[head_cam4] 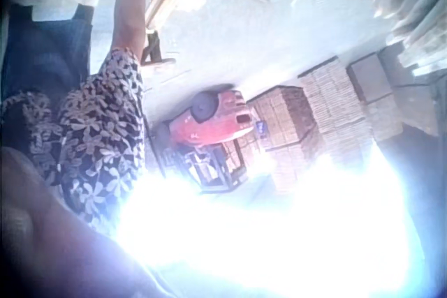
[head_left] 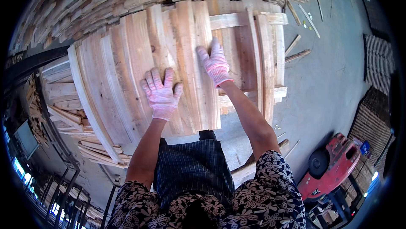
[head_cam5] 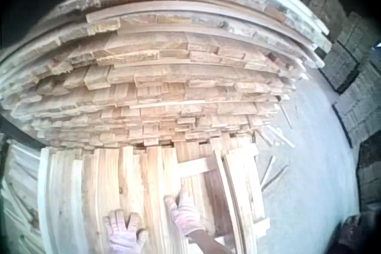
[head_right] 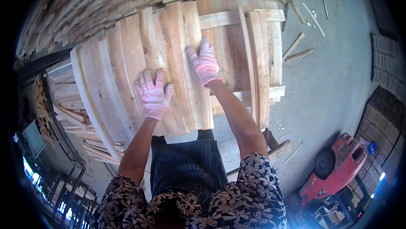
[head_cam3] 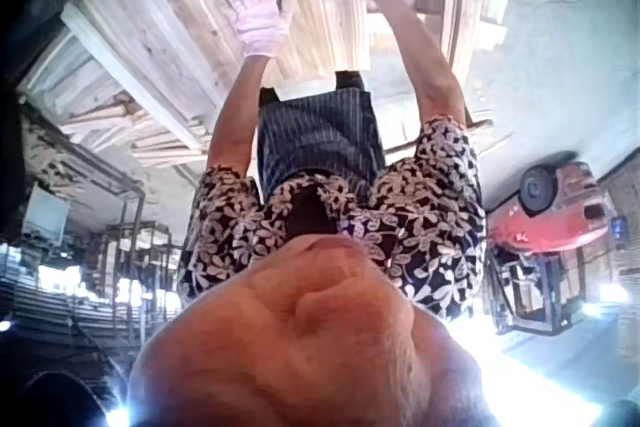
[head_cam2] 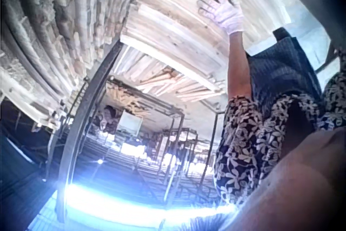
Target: The person repeatedly picks up bundles of wooden planks from a pile and stacks them onto a growing stack. The person wears pink gloves and handles the wood by hand, aligning the planks as they are placed.
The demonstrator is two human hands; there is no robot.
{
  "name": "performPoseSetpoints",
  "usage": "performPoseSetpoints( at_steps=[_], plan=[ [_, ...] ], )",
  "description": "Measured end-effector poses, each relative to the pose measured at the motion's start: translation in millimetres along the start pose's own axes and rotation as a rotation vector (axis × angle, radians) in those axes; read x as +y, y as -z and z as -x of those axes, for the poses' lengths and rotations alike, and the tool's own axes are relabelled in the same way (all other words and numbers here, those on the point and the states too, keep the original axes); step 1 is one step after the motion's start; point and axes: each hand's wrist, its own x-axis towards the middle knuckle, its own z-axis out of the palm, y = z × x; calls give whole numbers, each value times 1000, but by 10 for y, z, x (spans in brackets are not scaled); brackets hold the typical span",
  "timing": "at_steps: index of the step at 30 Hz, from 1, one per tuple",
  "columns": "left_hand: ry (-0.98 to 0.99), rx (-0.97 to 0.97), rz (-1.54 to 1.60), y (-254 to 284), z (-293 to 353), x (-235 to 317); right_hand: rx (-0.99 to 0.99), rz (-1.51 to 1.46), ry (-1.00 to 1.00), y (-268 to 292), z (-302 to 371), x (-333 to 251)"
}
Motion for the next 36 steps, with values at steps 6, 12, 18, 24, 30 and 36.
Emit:
performPoseSetpoints(
  at_steps=[6,12,18,24,30,36],
  plan=[
    [20,28,-43,-23,60,6,337,584,-56,1413,217,1053],
    [35,-10,-91,5,78,5,-35,387,-394,1145,368,771],
    [-3,97,-144,-61,47,55,-235,-46,-232,1483,123,1422],
    [29,108,-148,-35,75,59,-284,-178,-272,1656,67,1022],
    [77,-45,71,249,27,30,-135,232,-110,770,421,828],
    [71,191,149,-22,122,-76,-139,141,-93,217,306,437]
  ],
)
